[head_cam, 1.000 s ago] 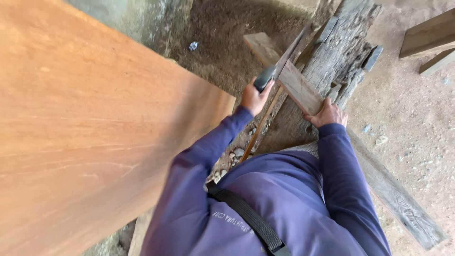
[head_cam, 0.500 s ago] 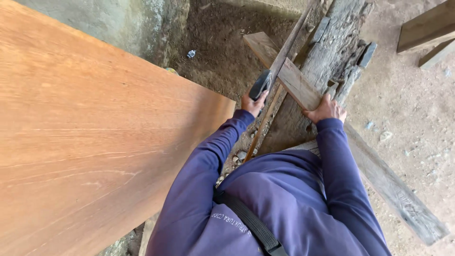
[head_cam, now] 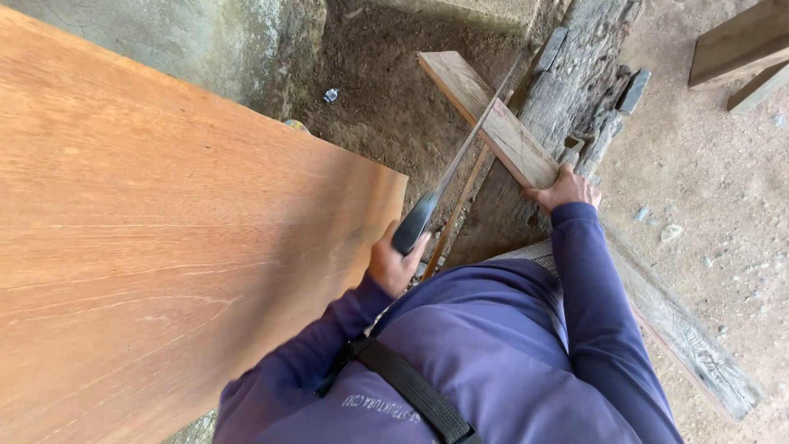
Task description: Using a handsaw to cut a piece of wood on a temporary outdoor workbench.
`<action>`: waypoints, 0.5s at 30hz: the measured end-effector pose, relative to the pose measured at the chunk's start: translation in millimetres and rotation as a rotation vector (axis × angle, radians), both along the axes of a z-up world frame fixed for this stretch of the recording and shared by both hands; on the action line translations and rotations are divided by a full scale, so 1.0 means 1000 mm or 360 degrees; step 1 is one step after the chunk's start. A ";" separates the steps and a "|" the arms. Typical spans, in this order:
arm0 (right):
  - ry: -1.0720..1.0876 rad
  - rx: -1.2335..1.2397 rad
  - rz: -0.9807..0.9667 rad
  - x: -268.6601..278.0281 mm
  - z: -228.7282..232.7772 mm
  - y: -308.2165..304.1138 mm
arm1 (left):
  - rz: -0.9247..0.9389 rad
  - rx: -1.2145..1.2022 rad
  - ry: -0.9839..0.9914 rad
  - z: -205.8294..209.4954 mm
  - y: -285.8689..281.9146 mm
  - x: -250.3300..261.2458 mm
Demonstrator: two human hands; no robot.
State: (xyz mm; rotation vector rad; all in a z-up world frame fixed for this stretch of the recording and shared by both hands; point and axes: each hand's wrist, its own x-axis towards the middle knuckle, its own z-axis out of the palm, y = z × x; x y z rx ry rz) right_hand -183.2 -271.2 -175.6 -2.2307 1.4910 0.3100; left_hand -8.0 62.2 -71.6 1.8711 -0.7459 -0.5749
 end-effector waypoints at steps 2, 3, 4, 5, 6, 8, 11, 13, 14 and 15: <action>-0.0011 0.0017 0.0011 -0.001 0.003 0.000 | 0.0029 0.0025 0.0024 0.025 0.006 -0.003; -0.0028 0.0026 0.0027 0.000 0.005 0.000 | 0.0064 0.0041 0.0044 0.038 0.010 -0.005; -0.0031 0.0019 0.0043 -0.005 -0.004 -0.004 | 0.0079 0.0034 0.0041 0.034 0.002 -0.002; -0.0115 0.0020 0.0060 -0.009 -0.013 -0.008 | 0.0048 0.0002 -0.0003 0.031 -0.007 0.000; -0.0197 0.0030 0.0065 -0.016 -0.023 -0.008 | 0.0005 -0.0019 -0.0045 0.028 -0.014 0.002; -0.0136 0.0069 0.0054 -0.009 -0.006 -0.006 | -0.0050 0.0022 -0.0110 0.007 -0.057 0.011; -0.0067 0.0024 0.0113 -0.006 -0.005 -0.009 | -0.0058 -0.0033 -0.0189 -0.077 -0.151 0.043; -0.0037 -0.0044 0.0176 -0.003 -0.004 -0.004 | -0.0017 -0.0114 -0.0179 -0.125 -0.208 0.054; -0.0005 -0.0071 0.0135 -0.002 0.003 -0.001 | 0.0053 -0.0100 -0.0227 -0.136 -0.231 0.055; 0.0027 -0.0098 0.0095 -0.001 0.008 0.002 | 0.0124 -0.0085 -0.0276 -0.147 -0.255 0.056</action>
